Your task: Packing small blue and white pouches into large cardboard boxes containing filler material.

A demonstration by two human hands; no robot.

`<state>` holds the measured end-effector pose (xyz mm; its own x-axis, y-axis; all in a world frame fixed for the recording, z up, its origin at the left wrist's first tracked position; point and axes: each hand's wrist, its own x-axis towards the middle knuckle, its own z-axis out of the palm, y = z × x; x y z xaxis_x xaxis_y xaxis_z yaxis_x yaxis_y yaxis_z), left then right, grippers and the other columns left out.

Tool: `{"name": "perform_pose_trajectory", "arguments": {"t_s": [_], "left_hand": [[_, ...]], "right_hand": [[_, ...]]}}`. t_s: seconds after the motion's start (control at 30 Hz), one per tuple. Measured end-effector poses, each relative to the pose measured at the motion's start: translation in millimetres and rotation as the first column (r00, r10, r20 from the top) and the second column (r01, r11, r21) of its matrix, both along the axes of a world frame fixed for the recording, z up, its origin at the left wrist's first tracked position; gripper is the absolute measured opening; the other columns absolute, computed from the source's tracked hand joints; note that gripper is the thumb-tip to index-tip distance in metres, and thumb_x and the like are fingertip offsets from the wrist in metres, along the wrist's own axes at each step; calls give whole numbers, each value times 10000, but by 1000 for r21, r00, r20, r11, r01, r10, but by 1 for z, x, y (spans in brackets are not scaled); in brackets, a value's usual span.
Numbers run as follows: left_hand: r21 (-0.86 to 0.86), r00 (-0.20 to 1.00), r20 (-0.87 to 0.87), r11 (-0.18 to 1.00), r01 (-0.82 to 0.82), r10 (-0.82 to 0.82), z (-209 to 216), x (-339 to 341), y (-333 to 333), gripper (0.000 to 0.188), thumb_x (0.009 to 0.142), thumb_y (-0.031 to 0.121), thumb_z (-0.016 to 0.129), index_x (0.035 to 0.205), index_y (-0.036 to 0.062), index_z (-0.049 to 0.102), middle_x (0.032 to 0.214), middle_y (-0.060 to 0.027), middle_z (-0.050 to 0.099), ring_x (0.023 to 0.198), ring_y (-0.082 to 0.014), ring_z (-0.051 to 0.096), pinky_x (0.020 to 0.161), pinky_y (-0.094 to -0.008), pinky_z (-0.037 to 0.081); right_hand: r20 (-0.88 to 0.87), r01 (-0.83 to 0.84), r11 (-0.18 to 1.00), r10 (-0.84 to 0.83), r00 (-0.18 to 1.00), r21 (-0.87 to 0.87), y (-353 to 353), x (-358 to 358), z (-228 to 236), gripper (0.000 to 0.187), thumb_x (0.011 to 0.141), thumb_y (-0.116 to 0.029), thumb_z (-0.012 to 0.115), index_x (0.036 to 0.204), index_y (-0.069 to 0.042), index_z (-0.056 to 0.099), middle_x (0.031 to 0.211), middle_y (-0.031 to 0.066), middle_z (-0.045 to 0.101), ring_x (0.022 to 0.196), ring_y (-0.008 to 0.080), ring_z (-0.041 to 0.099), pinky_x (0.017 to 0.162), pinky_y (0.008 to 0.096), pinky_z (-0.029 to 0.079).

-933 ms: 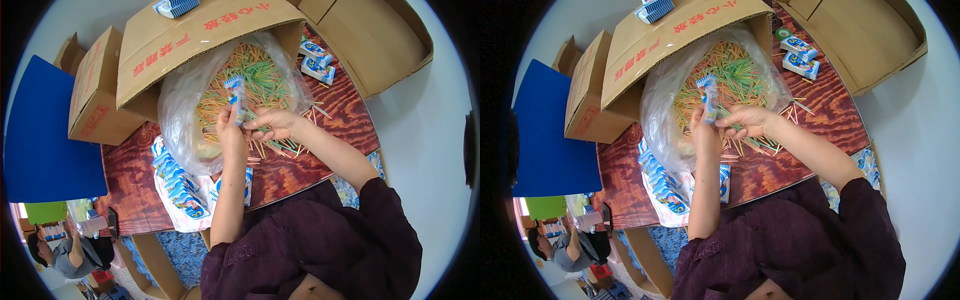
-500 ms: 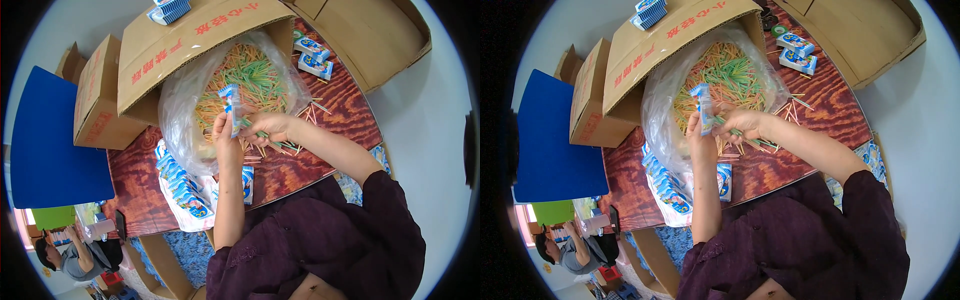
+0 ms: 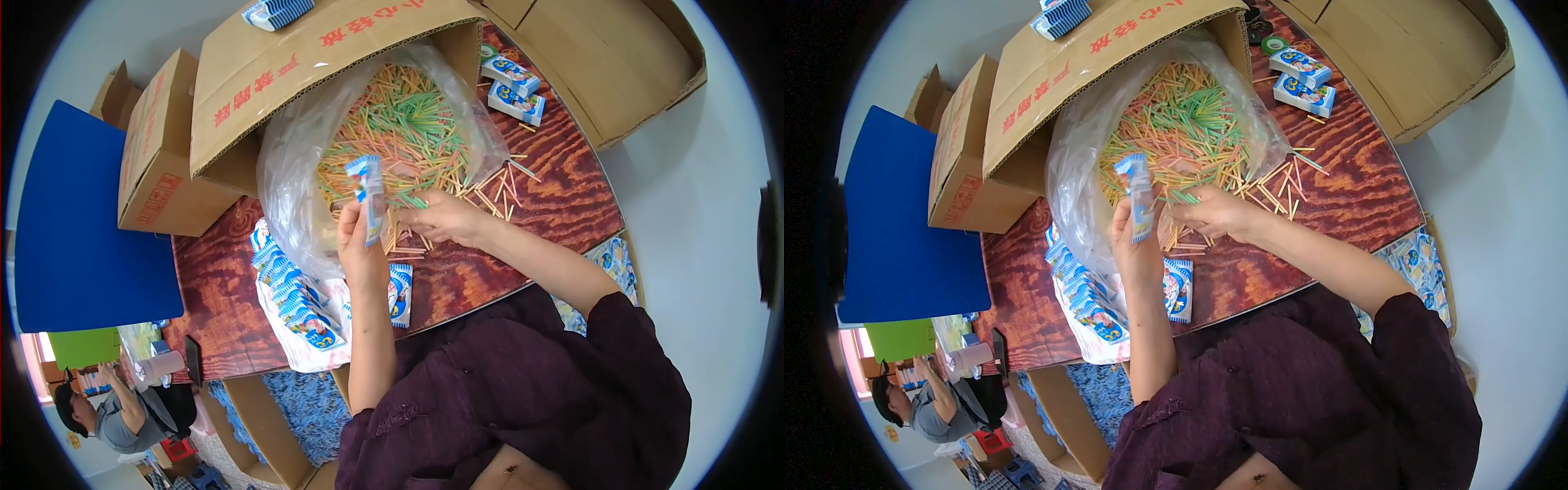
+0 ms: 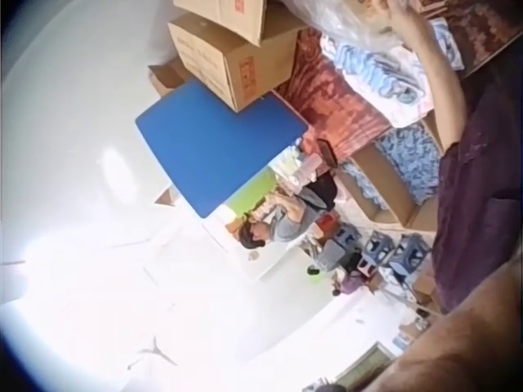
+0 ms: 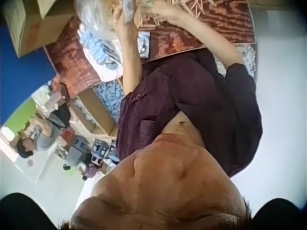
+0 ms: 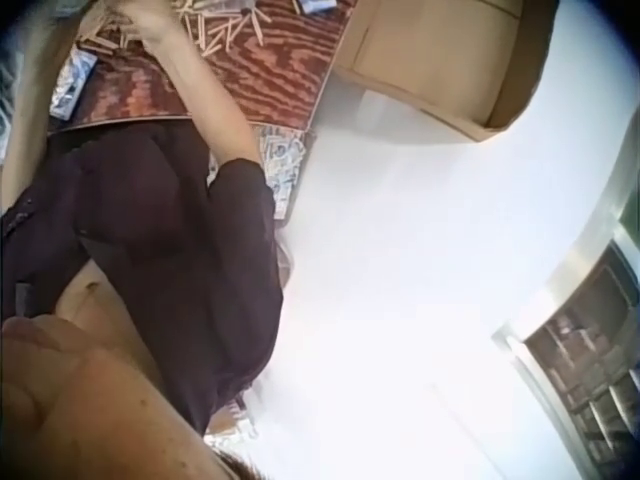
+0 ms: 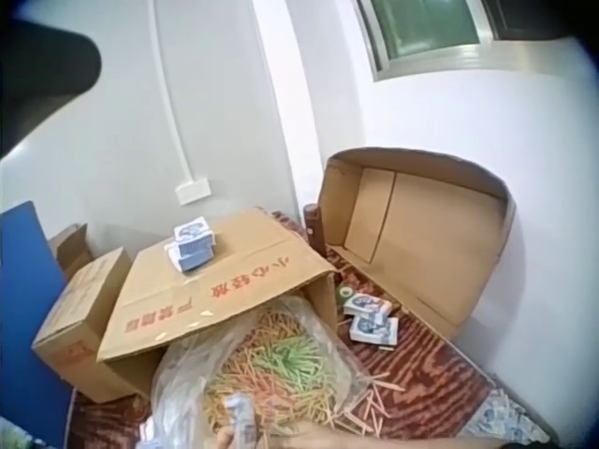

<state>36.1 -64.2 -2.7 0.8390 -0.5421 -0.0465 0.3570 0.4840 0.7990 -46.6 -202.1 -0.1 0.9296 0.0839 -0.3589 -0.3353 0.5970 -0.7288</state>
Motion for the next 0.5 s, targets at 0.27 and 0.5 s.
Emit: {"name": "perform_pose_trajectory", "arguments": {"t_s": [0.27,0.5], "left_hand": [[550,641,687,821,-152,-342,13,-42,7,123,943,104,532,942,-13,568,1117,-140,657,983,-197,605,919,-337,433],[433,864,370,886,165,-342,-8,-40,7,141,956,134,532,927,3,578,1017,-37,598,882,-97,535,810,-242,407]], "right_hand": [[287,313,949,-288,913,-44,32,-17,-16,118,867,-148,647,955,-75,620,783,-40,579,744,59,545,621,239,441],[156,140,980,-118,981,-141,38,-29,-21,73,818,-103,693,836,-67,633,781,-38,586,679,56,526,560,227,392]]}}
